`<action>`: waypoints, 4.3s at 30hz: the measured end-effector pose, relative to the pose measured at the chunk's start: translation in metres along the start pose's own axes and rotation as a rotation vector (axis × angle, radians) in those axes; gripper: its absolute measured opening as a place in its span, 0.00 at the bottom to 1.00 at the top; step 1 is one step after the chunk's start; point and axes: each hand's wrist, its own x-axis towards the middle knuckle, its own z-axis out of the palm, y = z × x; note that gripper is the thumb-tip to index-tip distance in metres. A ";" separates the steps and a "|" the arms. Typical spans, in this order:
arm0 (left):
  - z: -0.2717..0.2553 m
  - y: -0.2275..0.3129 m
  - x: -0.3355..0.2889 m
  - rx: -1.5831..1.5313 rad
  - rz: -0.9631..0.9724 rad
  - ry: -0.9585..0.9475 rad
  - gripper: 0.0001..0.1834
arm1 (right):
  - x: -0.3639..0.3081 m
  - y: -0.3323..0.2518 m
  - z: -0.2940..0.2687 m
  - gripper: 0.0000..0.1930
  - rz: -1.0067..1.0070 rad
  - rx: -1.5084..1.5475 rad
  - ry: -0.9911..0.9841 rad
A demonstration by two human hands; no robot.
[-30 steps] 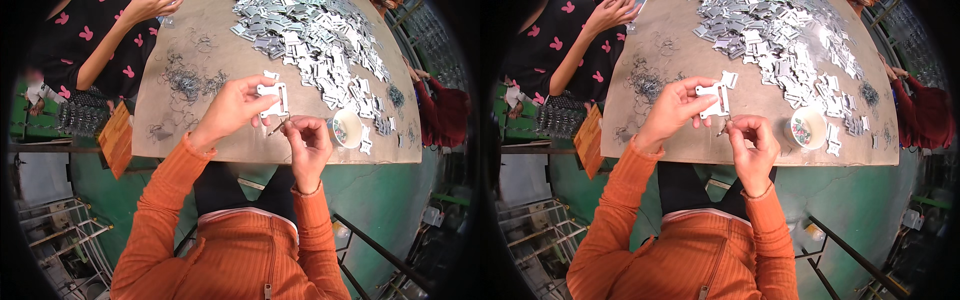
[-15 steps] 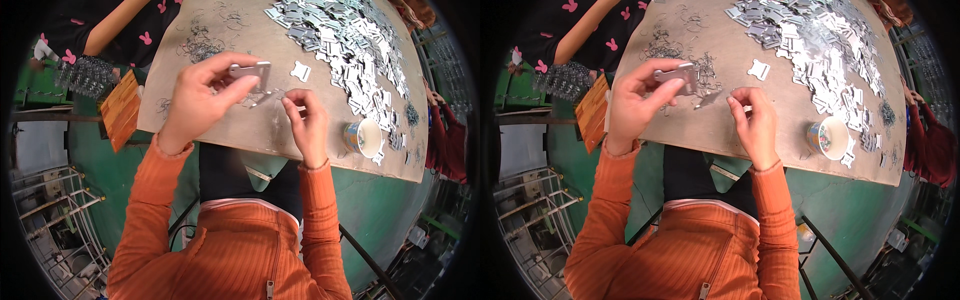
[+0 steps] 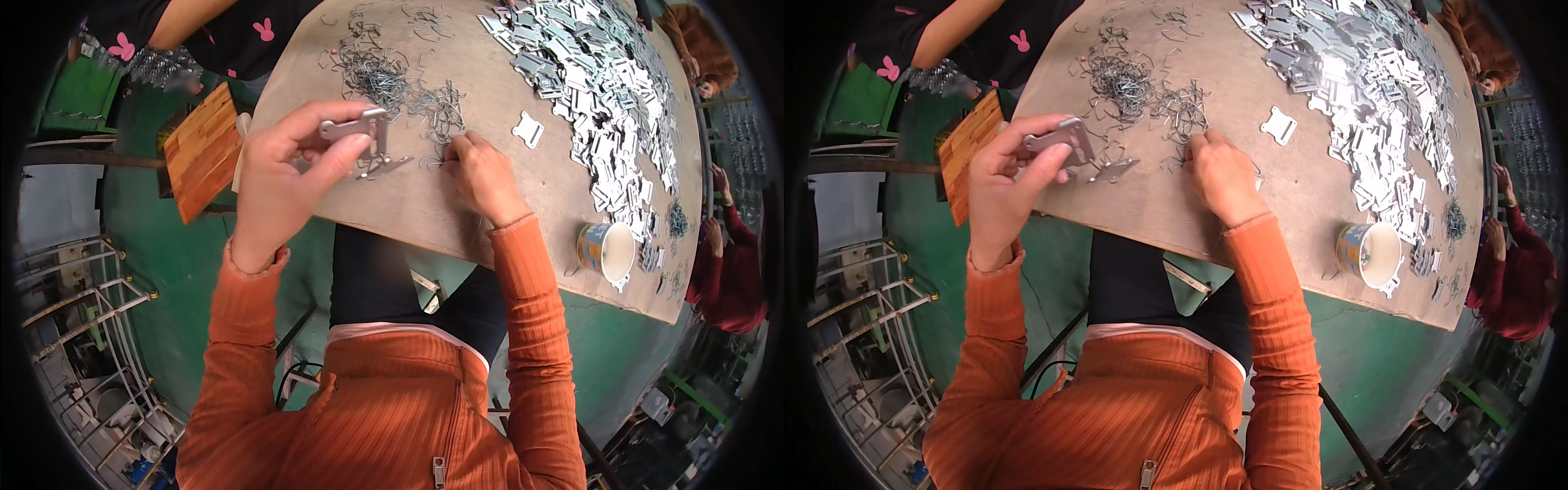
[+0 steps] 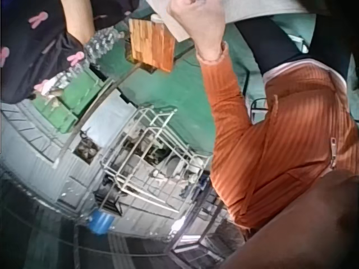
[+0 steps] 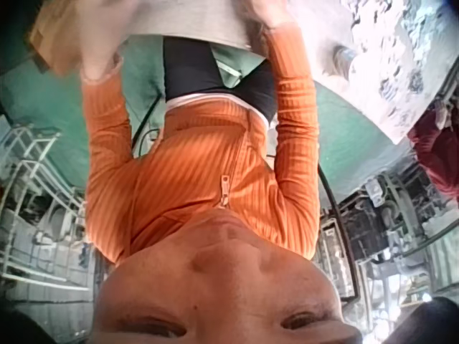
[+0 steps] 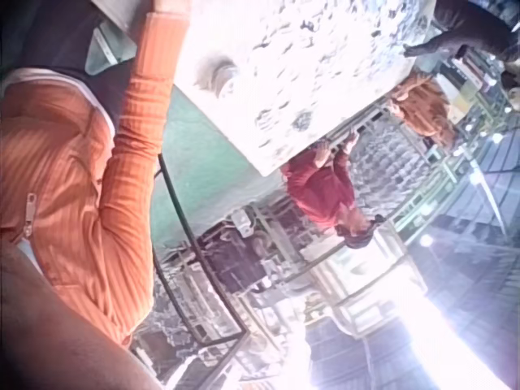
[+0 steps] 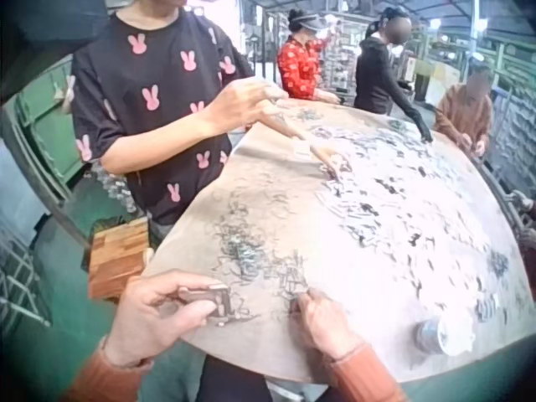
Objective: The person picks up a metal plate from a pile on a table and attaches a small metal hook to it before placing the hooked plate onto a hanging rack.
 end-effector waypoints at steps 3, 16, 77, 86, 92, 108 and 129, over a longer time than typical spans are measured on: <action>0.006 -0.005 -0.003 0.051 -0.024 -0.060 0.12 | -0.012 0.005 -0.005 0.05 0.024 0.111 0.066; 0.074 0.014 -0.020 0.114 -0.004 -0.219 0.09 | -0.076 -0.069 -0.105 0.11 0.240 1.402 0.418; 0.137 0.013 -0.048 -0.291 -0.387 -0.634 0.13 | -0.222 -0.077 -0.034 0.13 0.135 0.749 0.885; 0.118 0.034 -0.072 -0.429 -0.338 -0.503 0.12 | -0.221 -0.084 -0.029 0.13 0.137 0.743 0.850; 0.114 0.036 -0.079 -0.441 -0.336 -0.465 0.12 | -0.222 -0.087 -0.030 0.13 0.130 0.658 0.816; 0.112 -0.003 -0.109 -0.120 0.099 -0.364 0.08 | -0.138 -0.026 -0.029 0.04 0.191 0.476 0.480; 0.116 -0.033 -0.118 -0.124 0.057 -0.434 0.10 | -0.043 0.038 -0.035 0.06 0.212 0.616 -0.064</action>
